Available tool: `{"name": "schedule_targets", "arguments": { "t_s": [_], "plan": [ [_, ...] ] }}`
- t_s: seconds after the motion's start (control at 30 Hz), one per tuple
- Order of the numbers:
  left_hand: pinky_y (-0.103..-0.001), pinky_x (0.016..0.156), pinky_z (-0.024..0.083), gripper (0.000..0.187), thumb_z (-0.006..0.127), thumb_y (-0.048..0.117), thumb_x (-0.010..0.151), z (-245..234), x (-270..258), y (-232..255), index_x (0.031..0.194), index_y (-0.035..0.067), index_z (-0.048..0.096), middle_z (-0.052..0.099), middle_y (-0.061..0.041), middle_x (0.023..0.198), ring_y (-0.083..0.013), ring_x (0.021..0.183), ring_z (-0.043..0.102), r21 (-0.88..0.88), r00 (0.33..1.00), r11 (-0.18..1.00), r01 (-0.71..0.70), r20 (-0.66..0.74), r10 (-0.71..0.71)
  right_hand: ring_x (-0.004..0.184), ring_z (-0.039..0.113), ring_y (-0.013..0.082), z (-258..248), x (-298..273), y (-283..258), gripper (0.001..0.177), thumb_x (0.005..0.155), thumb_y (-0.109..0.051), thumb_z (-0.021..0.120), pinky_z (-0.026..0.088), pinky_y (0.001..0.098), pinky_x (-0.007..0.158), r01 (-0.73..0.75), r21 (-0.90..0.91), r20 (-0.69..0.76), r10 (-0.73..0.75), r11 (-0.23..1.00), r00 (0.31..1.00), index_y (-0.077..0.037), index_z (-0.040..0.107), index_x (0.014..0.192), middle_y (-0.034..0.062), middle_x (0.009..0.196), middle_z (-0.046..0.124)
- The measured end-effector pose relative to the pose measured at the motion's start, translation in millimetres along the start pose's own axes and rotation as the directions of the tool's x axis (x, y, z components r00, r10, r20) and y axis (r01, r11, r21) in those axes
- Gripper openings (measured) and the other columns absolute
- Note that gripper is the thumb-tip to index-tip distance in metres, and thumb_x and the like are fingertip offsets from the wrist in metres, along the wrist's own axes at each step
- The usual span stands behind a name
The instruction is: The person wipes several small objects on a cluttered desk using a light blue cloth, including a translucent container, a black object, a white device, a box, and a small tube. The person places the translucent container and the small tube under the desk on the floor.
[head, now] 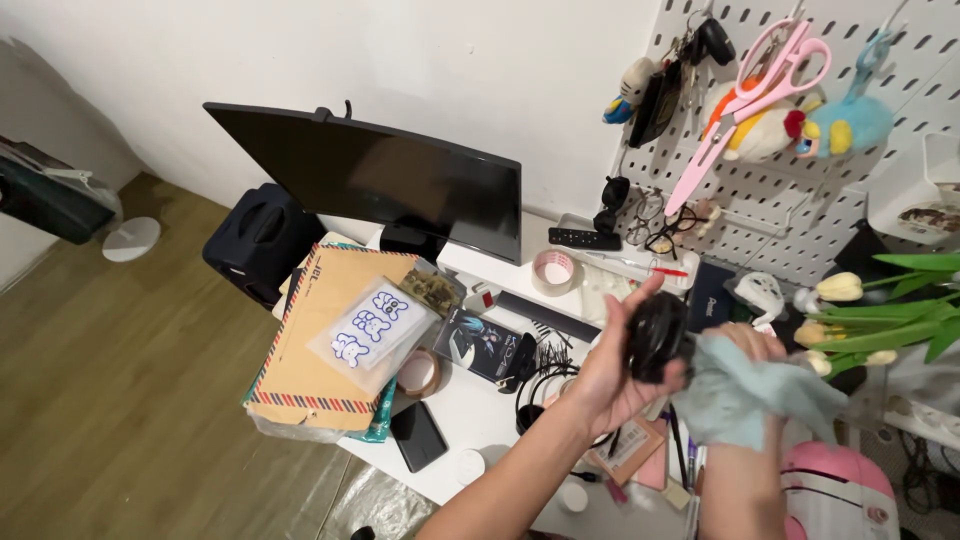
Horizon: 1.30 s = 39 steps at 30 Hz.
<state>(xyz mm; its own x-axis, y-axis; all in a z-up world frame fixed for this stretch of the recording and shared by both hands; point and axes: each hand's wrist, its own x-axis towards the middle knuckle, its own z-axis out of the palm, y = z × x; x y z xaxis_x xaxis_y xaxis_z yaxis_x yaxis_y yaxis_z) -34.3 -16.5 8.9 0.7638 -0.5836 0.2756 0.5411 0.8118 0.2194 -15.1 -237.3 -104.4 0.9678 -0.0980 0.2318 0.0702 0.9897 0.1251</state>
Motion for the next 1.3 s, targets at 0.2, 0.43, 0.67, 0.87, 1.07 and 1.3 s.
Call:
{"name": "schedule_targets", "arguments": {
  "t_s": [0.2, 0.43, 0.67, 0.87, 1.07, 1.3],
  "plan": [
    [-0.037, 0.097, 0.051, 0.063, 0.078, 0.016, 0.086, 21.8, 5.3, -23.0, 0.142, 0.013, 0.048, 0.058, -0.008, 0.124, -0.022, 0.113, 0.059, 0.753, 0.907, 0.651, -0.095, -0.203, 0.368, 0.12, 0.061, 0.0157, 93.9, -30.6, 123.5, 0.053, 0.113, -0.048, 0.037, 0.046, 0.0337, 0.111, 0.172, -0.966, 0.067, -0.452, 0.195, 0.89, -0.007, 0.051, 0.144, 0.0124, 0.14, 0.057],
    [-0.041, 0.118, 0.029, 0.052, 0.069, 0.027, 0.092, 13.2, 2.4, -4.4, 0.139, 0.009, 0.059, 0.044, -0.017, 0.135, -0.0336, 0.139, 0.038, 0.981, 0.744, -0.128, -0.147, 0.195, 0.639, 0.112, 0.065, 0.0206, 119.9, -30.3, 145.1, 0.054, 0.112, -0.048, 0.031, 0.053, 0.032, 0.088, -0.139, -0.975, -0.064, -0.385, -0.171, 0.921, -0.01, 0.05, 0.145, 0.0159, 0.128, 0.063],
    [-0.037, 0.112, 0.04, 0.045, 0.053, 0.038, 0.11, -67.8, -0.4, -6.2, 0.147, 0.013, 0.054, 0.051, -0.016, 0.146, -0.0255, 0.129, 0.052, 0.556, 0.93, 0.831, -0.028, -0.291, 0.226, 0.055, 0.063, 0.0411, 124.1, -14.6, 135.9, 0.037, 0.106, -0.033, 0.058, 0.046, 0.0474, 0.052, 0.128, -0.413, 0.408, -0.058, -0.902, 0.911, 0.0, 0.071, 0.098, 0.0219, 0.058, 0.06],
    [-0.042, 0.112, 0.043, 0.035, 0.053, 0.036, 0.104, 5.1, -5.6, 8.9, 0.134, 0.018, 0.057, 0.047, -0.015, 0.161, -0.0298, 0.128, 0.054, -0.173, 0.998, 0.985, -0.003, -0.059, -0.008, 0.068, 0.058, 0.0219, 104.3, -7.9, 102.4, 0.033, 0.116, -0.034, 0.05, 0.048, 0.0367, 0.058, 0.021, -0.999, 0.038, -0.48, -0.04, 0.876, -0.006, 0.056, 0.098, 0.0074, 0.081, 0.058],
    [-0.045, 0.119, 0.042, 0.047, 0.046, 0.043, 0.107, -17.2, -0.8, 0.9, 0.143, 0.015, 0.055, 0.051, -0.019, 0.155, -0.031, 0.139, 0.054, 0.015, 0.99, 1.0, -0.014, -0.138, 0.016, 0.107, 0.06, 0.0256, 133.2, -29.3, 144.7, 0.016, 0.106, -0.022, 0.051, 0.048, 0.044, 0.098, 0.334, -0.903, 0.425, -0.434, -0.271, 0.795, -0.009, 0.051, 0.116, 0.0063, 0.112, 0.059],
    [-0.04, 0.095, 0.051, 0.034, 0.044, 0.042, 0.103, -11.0, -4.1, 21.6, 0.124, 0.017, 0.052, 0.066, -0.012, 0.124, -0.0299, 0.123, 0.065, -0.021, 0.95, 0.998, -0.064, -0.308, 0.054, 0.107, 0.057, 0.027, 117.0, -42.9, 122.0, 0.008, 0.104, -0.009, 0.057, 0.046, 0.0374, 0.098, 0.235, -0.624, 0.424, -0.07, -0.745, 0.903, -0.005, 0.064, 0.107, 0.0141, 0.116, 0.055]
  ]
}}
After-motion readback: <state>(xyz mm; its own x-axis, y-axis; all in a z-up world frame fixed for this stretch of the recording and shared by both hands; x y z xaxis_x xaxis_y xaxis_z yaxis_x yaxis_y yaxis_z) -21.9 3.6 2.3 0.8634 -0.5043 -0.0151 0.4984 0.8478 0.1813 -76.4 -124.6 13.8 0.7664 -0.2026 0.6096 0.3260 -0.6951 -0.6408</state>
